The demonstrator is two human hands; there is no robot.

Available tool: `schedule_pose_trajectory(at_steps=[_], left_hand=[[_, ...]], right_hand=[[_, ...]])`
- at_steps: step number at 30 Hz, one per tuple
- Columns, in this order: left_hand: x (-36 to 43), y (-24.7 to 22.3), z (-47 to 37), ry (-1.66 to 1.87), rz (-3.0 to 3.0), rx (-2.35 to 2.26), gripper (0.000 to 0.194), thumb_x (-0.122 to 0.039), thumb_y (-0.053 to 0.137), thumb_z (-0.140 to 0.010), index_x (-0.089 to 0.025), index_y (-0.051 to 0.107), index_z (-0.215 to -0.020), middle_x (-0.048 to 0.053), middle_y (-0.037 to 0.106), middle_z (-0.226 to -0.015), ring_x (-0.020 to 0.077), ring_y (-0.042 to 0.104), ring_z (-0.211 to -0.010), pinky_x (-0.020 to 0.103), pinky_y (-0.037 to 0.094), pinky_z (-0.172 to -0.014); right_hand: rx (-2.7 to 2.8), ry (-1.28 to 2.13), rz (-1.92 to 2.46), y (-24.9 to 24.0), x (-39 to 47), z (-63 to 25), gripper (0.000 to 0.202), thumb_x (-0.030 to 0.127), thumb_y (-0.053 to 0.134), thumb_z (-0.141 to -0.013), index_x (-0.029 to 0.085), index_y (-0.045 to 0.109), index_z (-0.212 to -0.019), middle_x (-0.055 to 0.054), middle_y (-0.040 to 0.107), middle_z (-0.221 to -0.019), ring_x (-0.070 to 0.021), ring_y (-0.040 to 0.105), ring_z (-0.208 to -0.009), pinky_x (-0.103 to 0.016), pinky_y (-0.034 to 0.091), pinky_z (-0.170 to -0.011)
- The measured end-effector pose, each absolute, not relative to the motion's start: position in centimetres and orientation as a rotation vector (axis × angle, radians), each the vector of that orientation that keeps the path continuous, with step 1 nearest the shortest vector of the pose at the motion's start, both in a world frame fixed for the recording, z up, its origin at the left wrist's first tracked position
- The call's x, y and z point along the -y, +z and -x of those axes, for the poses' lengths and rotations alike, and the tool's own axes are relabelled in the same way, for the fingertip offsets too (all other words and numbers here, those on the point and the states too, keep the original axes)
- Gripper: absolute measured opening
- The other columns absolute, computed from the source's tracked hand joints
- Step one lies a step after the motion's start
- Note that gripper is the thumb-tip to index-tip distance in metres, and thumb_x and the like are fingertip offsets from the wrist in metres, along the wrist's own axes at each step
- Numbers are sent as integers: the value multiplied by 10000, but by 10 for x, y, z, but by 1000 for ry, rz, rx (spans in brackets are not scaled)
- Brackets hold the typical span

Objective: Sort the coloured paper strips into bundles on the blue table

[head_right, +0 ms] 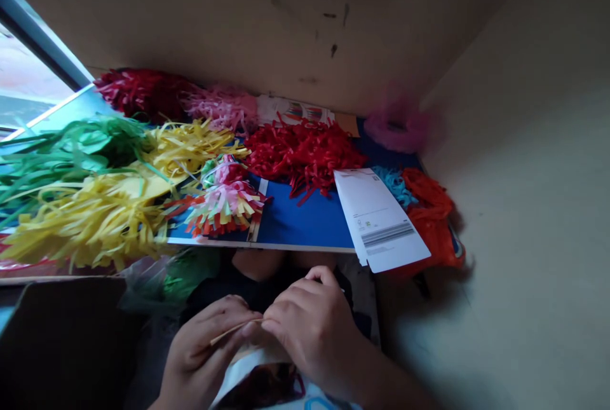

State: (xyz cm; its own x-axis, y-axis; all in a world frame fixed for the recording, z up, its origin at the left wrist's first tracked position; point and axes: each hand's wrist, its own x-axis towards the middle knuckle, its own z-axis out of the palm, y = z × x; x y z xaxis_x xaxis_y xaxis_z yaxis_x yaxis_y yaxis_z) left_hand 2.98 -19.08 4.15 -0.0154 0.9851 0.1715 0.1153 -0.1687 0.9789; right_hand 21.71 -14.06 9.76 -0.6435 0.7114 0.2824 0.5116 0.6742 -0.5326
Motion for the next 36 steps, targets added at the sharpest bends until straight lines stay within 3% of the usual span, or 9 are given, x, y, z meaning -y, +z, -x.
schedule_pose_trajectory(at_steps=[4, 12, 22, 27, 32, 36], left_hand=[[190, 39, -27, 1317, -1336, -1334, 114, -256, 694, -801, -291, 800, -782, 36, 735, -718, 194, 695, -669, 230, 532, -576], [192, 42, -23, 1306, -1367, -1266, 114, -259, 687, -813, -265, 788, -761, 29, 726, -701, 188, 688, -682, 230, 535, -583], [186, 40, -22, 1321, -1501, -1136, 177, -167, 639, -853, -300, 751, -889, -11, 707, -753, 147, 674, -728, 216, 541, -627], [184, 54, -13, 1197, -1892, -1187, 364, -270, 696, -825, -284, 642, -1185, 36, 706, -987, 209, 648, -937, 340, 506, -815], [180, 60, -19, 1090, -2183, -1174, 186, -126, 598, -872, -270, 656, -974, -67, 692, -733, 112, 604, -637, 337, 378, -761], [178, 57, -16, 1100, -2076, -1198, 164, -122, 536, -900, -253, 632, -927, -66, 703, -778, 107, 611, -655, 338, 357, -768]], right_hand=[[2398, 578, 990, 101, 133, -228, 130, 315, 646, -915, 189, 627, -887, 15, 723, -782, -145, 647, -702, -346, 329, -747], [2367, 735, 938, 105, 131, -229, 169, 238, 609, -933, 196, 647, -774, 34, 691, -701, -116, 612, -661, -338, 326, -731], [2282, 763, 905, 98, 130, -234, 143, 202, 651, -905, 190, 654, -762, 27, 695, -700, -123, 609, -661, -337, 315, -710], [2343, 668, 921, 92, 135, -230, 165, 166, 616, -907, 186, 646, -747, 19, 688, -677, -124, 589, -643, -343, 300, -695], [2356, 731, 899, 87, 136, -229, 186, 216, 616, -917, 189, 658, -738, 15, 693, -663, -127, 602, -641, -344, 323, -702], [2279, 956, 936, 91, 128, -240, 208, 316, 652, -912, 189, 676, -749, 6, 718, -706, -129, 635, -672, -322, 369, -704]])
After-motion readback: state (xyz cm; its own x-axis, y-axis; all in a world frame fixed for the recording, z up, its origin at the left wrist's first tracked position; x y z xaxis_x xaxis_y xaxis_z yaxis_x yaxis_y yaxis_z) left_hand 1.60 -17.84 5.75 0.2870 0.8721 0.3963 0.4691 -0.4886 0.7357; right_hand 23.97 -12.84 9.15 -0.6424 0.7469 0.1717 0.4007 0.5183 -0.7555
